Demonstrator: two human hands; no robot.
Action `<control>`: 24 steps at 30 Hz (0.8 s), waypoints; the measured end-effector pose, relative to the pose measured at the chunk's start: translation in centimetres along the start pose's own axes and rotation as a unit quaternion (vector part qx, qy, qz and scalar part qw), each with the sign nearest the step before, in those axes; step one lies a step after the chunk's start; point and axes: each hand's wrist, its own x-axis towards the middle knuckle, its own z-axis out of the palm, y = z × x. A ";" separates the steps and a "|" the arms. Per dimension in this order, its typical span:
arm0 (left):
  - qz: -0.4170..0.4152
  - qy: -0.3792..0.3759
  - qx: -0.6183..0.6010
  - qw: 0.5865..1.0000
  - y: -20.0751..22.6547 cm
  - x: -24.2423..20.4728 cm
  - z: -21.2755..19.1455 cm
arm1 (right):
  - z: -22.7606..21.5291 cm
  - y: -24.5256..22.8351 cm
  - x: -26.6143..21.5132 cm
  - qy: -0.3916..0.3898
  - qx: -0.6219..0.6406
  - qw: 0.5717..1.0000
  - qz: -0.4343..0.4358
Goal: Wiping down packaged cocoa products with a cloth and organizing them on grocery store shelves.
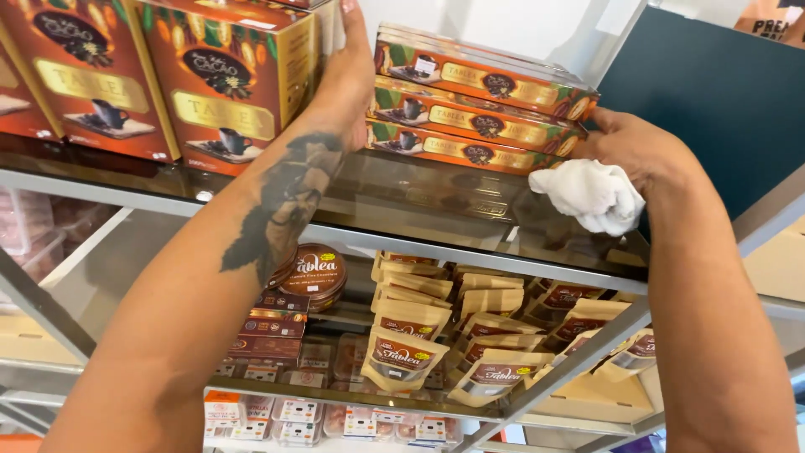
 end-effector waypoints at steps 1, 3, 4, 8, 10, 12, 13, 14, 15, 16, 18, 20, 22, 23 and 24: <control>0.002 0.030 0.014 0.999 -0.6 0.7 -0.3 | 0.0 0.3 0.2 -0.009 0.017 1.000 -0.013; -0.010 0.052 0.096 0.994 -1.0 0.7 -0.3 | -0.4 1.4 1.4 -0.014 0.025 0.999 -0.014; -0.021 0.070 0.178 0.981 -1.2 0.7 -0.1 | -0.7 2.0 2.0 -0.015 0.036 0.999 -0.018; -0.011 0.023 0.157 0.987 -1.0 0.0 0.2 | -0.3 1.4 0.9 0.008 0.013 1.000 -0.008; -0.013 0.021 0.162 0.986 -0.6 -0.8 0.5 | -0.2 1.5 0.9 0.009 0.018 1.000 -0.018; -0.041 0.024 0.170 0.984 0.0 -1.5 1.0 | -0.1 1.0 0.6 0.008 0.031 0.999 -0.015; -0.068 0.027 0.178 0.981 0.4 -1.9 1.2 | 0.1 0.8 0.4 0.008 0.044 0.999 -0.013; -0.069 0.029 0.177 0.981 0.2 -1.8 1.0 | 0.0 0.9 0.6 0.006 0.043 0.999 -0.013; -0.058 0.014 0.148 0.987 -0.1 -1.7 0.9 | 0.0 1.0 0.8 0.006 0.049 0.999 -0.008; -0.044 -0.003 0.119 0.992 -0.2 -1.5 0.9 | -0.2 1.2 1.0 0.009 0.057 0.998 -0.004; -0.010 -0.014 0.112 0.994 -1.2 -0.9 0.5 | 0.1 0.9 0.4 0.012 0.051 0.999 -0.010; 0.024 -0.027 0.105 0.994 -1.6 -0.9 0.6 | 0.0 1.4 0.3 0.016 0.044 0.999 -0.015; -0.014 0.001 0.119 0.993 -0.9 -1.3 1.0 | -0.3 2.2 0.7 0.026 0.017 0.999 -0.037; -0.014 0.001 0.119 0.993 -1.0 -1.4 1.3 | -1.3 3.2 1.3 0.025 0.018 0.999 -0.037; 0.029 0.033 0.180 0.983 -1.2 -1.6 1.4 | -2.1 4.3 1.9 0.070 -0.028 0.996 -0.050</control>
